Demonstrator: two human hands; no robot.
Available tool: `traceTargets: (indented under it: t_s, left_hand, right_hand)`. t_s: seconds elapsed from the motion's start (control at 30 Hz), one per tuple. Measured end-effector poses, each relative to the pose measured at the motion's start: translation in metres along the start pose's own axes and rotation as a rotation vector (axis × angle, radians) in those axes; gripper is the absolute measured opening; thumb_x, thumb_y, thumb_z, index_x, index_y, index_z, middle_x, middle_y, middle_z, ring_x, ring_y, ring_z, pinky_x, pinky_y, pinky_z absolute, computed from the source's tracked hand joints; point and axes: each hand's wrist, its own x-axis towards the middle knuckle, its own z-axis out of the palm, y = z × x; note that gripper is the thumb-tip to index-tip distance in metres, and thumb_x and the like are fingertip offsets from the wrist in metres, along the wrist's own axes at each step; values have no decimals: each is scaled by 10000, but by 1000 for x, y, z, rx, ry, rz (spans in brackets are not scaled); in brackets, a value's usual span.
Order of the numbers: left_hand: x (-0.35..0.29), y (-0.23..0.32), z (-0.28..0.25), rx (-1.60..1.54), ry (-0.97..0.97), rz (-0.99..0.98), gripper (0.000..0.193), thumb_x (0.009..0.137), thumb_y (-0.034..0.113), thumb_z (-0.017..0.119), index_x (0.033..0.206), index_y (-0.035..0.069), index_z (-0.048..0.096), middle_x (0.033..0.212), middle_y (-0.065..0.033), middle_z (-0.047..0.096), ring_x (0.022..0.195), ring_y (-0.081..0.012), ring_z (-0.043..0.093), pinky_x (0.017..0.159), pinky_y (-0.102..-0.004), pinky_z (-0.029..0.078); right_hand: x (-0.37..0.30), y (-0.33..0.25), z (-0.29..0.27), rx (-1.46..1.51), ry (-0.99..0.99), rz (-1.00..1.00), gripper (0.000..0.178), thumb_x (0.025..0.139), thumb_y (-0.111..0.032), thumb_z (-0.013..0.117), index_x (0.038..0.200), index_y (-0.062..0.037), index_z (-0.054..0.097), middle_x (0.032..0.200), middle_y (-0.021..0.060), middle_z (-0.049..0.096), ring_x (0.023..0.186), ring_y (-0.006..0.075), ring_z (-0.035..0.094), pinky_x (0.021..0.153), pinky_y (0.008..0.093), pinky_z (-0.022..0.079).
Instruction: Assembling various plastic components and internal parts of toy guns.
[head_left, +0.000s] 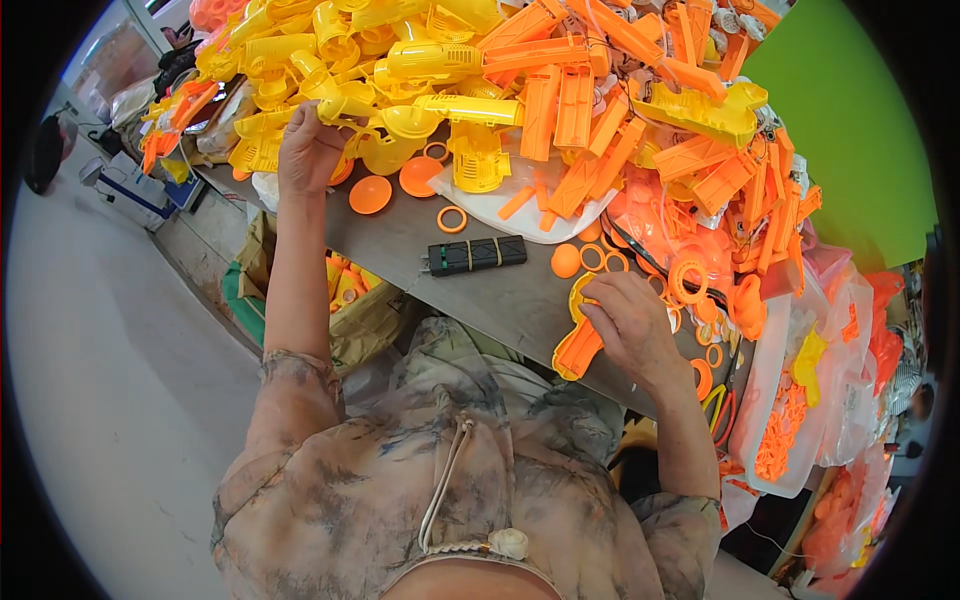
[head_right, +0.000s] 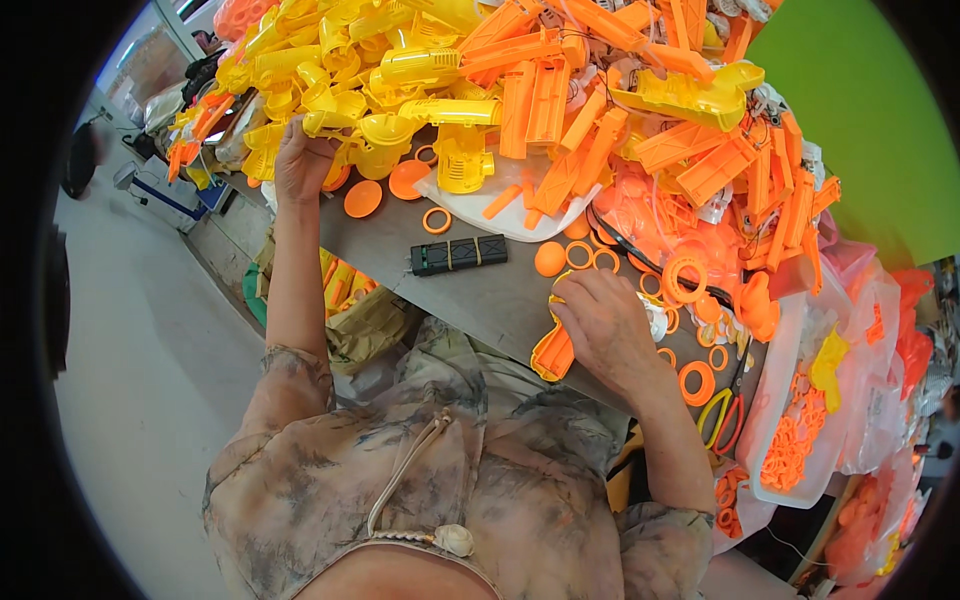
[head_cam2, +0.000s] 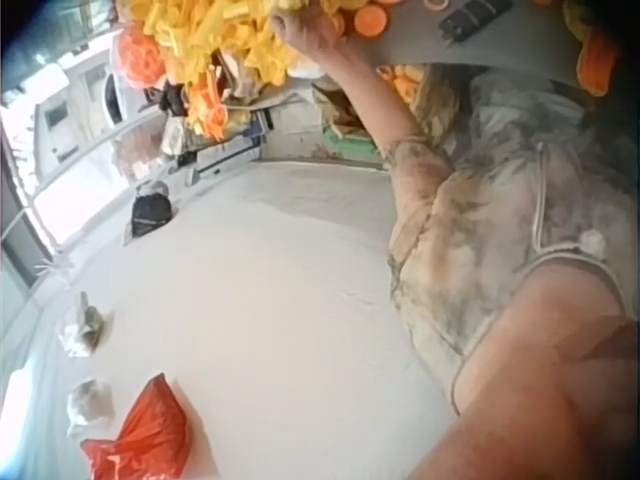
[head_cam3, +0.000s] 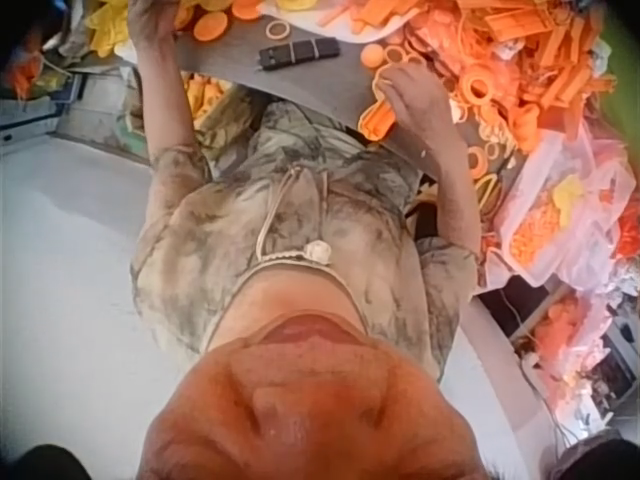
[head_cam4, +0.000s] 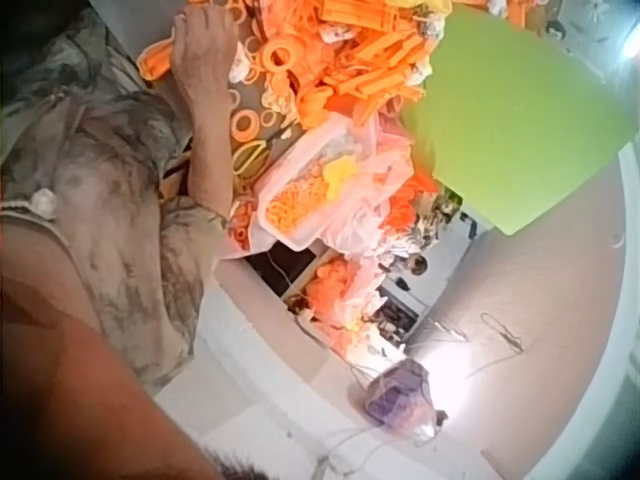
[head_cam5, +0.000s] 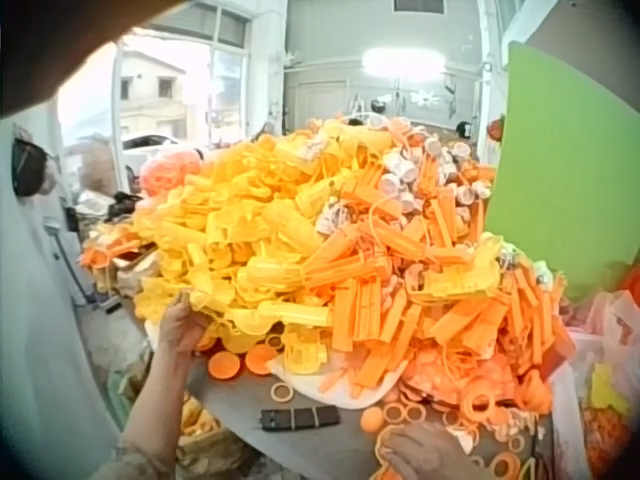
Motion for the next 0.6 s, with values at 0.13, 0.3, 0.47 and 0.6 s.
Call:
traceTargets:
  t_s: [0.13, 0.3, 0.47, 0.6]
  left_hand:
    - [-3, 3, -4, -300, 37, -27, 214, 902, 220, 548, 1031, 65, 620, 1057, -87, 637, 976, -265, 597, 879, -472, 456]
    - [2, -1, -13, -511, -12, -35, 232, 898, 224, 552, 1067, 78, 613, 1086, -76, 631, 925, -253, 601, 918, -459, 432]
    - [4, -6, -14, -584, 30, 15, 231, 901, 208, 543, 1078, 70, 600, 1082, -85, 621, 927, -252, 590, 931, -453, 424]
    - [7, -11, -8, -551, 209, 46, 232, 909, 203, 530, 1055, 27, 571, 1002, -107, 612, 961, -252, 569, 959, -476, 412]
  right_hand:
    - [0, 0, 2, 16, -21, 14, 152, 795, -88, 620, 921, -12, 580, 922, 112, 581, 847, 286, 550, 749, 364, 435]
    - [2, 0, 8, 29, -28, -12, 144, 799, -92, 618, 916, -17, 579, 908, 112, 581, 853, 281, 554, 753, 365, 436]
    - [5, -5, 6, 27, -56, 6, 137, 802, -98, 618, 909, -21, 579, 900, 109, 587, 860, 279, 558, 760, 367, 438]
    - [5, -6, 6, 21, -48, 7, 135, 804, -99, 616, 908, -20, 580, 900, 109, 587, 856, 281, 561, 753, 369, 443]
